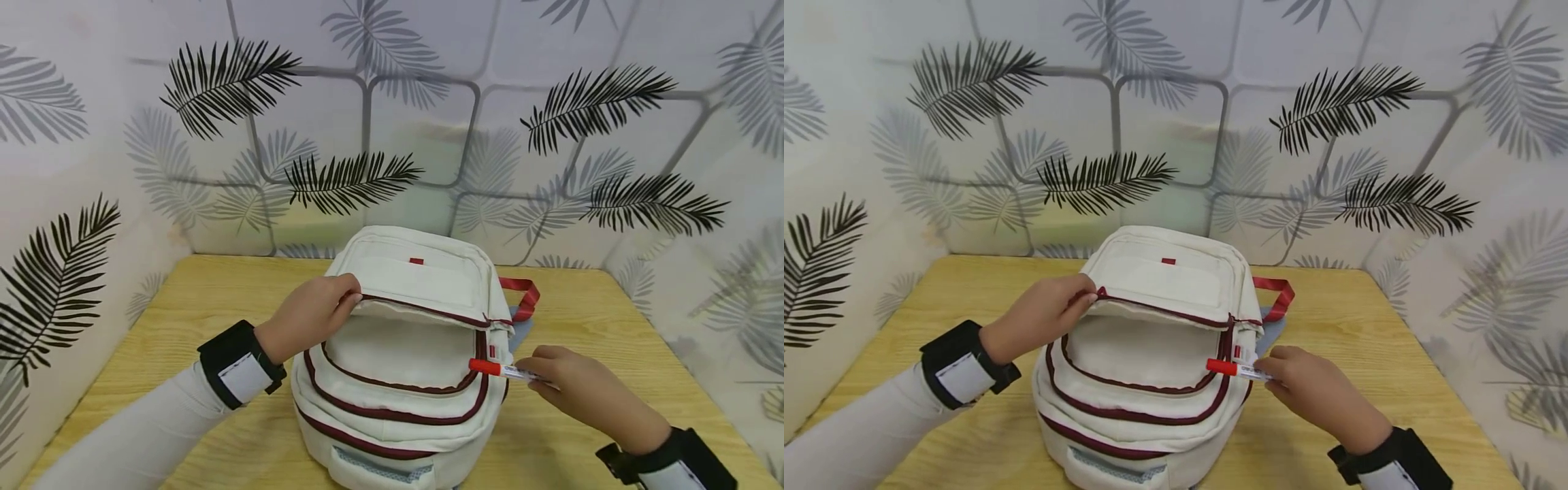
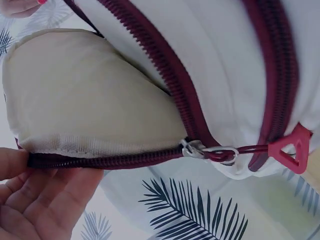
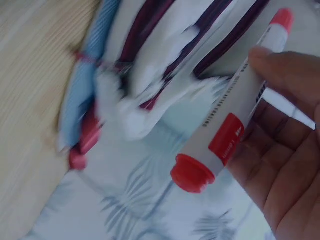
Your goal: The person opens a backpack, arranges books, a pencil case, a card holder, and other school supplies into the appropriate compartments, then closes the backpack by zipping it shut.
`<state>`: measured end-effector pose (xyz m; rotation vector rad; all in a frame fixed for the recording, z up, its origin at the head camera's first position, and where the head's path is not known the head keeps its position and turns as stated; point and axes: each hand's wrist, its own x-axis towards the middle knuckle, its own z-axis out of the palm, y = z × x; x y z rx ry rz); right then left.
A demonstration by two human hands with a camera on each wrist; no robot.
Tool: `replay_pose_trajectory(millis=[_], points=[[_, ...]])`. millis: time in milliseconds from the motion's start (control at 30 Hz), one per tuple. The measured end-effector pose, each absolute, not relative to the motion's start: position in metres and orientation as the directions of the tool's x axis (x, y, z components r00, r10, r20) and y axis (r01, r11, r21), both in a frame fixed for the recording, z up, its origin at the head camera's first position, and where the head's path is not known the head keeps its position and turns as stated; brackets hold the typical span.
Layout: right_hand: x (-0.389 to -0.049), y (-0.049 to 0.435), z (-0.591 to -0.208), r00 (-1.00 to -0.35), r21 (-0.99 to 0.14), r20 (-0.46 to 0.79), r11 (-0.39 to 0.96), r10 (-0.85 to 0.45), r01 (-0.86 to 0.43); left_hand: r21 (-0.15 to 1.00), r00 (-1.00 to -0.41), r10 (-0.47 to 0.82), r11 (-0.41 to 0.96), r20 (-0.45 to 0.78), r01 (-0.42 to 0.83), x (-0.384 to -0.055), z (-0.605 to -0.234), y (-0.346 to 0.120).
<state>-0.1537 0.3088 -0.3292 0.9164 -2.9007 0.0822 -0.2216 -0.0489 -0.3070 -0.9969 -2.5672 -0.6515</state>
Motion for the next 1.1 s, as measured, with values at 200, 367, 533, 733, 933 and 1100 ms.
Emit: replay_pose_trajectory(millis=[200, 367, 533, 733, 933, 1100], points=[[-0.166, 0.257, -0.325, -0.801, 0.005, 0.113, 0.807, -0.587, -0.591, 0.334, -0.737, 0.515, 0.667, 0.438, 0.665, -0.223, -0.299, -0.043], [-0.181, 0.225, -0.329, -0.796, 0.082, 0.098, 0.802, -0.597, -0.591, 0.357, -0.751, 0.503, 0.670, 0.428, 0.652, -0.222, -0.298, -0.040], [-0.195, 0.210, -0.329, -0.781, 0.155, 0.125, 0.789, -0.612, -0.594, 0.355, -0.751, 0.503, 0.670, 0.428, 0.652, -0.223, -0.297, -0.038], [-0.213, 0.198, -0.329, -0.749, 0.200, 0.219, 0.780, -0.626, -0.593, 0.367, -0.761, 0.486, 0.676, 0.430, 0.639, -0.224, -0.296, -0.040], [-0.226, 0.190, -0.337, -0.744, 0.211, 0.292, 0.800, -0.600, -0.562, 0.377, -0.764, 0.485, 0.673, 0.426, 0.637, -0.223, -0.297, -0.041], [-0.234, 0.183, -0.346, -0.746, 0.242, 0.337, 0.818, -0.575, -0.521, 0.379, -0.761, 0.482, 0.668, 0.435, 0.640, -0.222, -0.297, -0.043]])
